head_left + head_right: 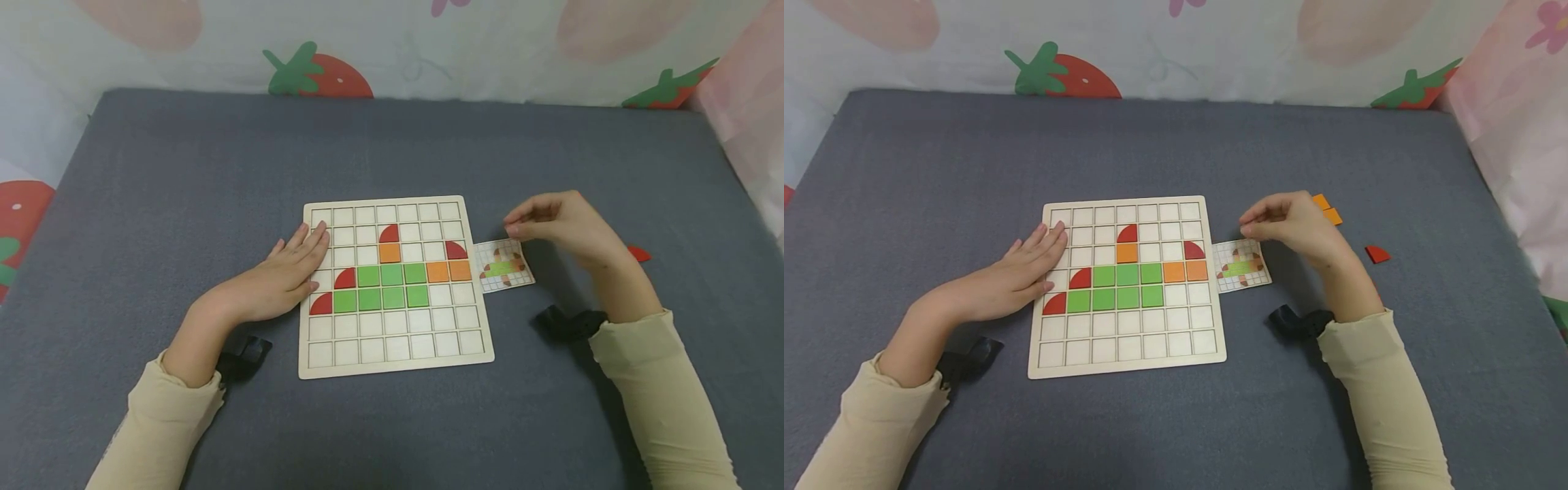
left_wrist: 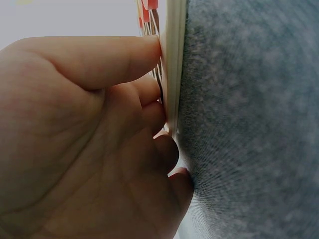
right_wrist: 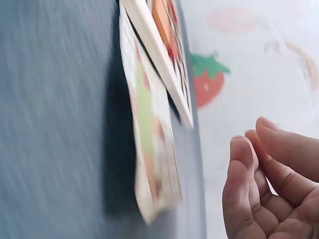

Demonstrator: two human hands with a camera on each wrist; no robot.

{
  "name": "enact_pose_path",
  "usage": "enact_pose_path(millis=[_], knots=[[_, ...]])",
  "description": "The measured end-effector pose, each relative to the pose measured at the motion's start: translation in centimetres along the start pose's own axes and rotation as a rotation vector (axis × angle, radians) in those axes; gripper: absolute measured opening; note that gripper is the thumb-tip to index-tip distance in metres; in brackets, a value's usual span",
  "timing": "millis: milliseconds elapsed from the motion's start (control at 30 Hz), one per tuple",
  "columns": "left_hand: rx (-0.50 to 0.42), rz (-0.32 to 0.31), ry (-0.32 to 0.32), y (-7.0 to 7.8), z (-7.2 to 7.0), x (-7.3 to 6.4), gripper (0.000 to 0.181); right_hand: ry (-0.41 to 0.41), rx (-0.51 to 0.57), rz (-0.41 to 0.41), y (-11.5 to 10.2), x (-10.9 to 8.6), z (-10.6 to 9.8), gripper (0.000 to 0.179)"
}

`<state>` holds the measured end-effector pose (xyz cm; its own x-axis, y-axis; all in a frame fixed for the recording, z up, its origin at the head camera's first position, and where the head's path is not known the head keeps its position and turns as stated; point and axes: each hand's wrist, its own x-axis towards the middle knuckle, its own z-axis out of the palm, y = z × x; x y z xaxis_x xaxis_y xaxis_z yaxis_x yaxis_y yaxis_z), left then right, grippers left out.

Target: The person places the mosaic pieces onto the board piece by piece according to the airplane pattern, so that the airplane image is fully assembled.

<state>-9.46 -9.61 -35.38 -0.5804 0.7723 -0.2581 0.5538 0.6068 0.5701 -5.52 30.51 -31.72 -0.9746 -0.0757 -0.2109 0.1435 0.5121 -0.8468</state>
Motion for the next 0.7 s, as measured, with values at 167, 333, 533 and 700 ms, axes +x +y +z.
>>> enact_pose_path(millis=[167, 333, 533, 700], knots=[[0.0, 0.009, -0.003, 0.2, 0.0, 0.0, 0.063, 0.117, 0.008, 0.03, 1.2, -0.4, -2.0, 0.015], [0.001, 0.011, -0.006, 0.2, 0.0, 0.2, 0.063, 0.202, 0.002, 0.065, 2.4, -0.9, -4.1, 0.014], [0.0, 0.003, -0.016, 0.1, 0.1, 0.3, 0.064, 0.286, 0.056, 0.117, 3.9, -1.1, -5.9, 0.009], [0.001, -0.01, -0.025, -0.1, 0.1, 0.2, 0.065, 0.332, 0.119, 0.163, 4.9, -1.4, -7.0, 0.008]])
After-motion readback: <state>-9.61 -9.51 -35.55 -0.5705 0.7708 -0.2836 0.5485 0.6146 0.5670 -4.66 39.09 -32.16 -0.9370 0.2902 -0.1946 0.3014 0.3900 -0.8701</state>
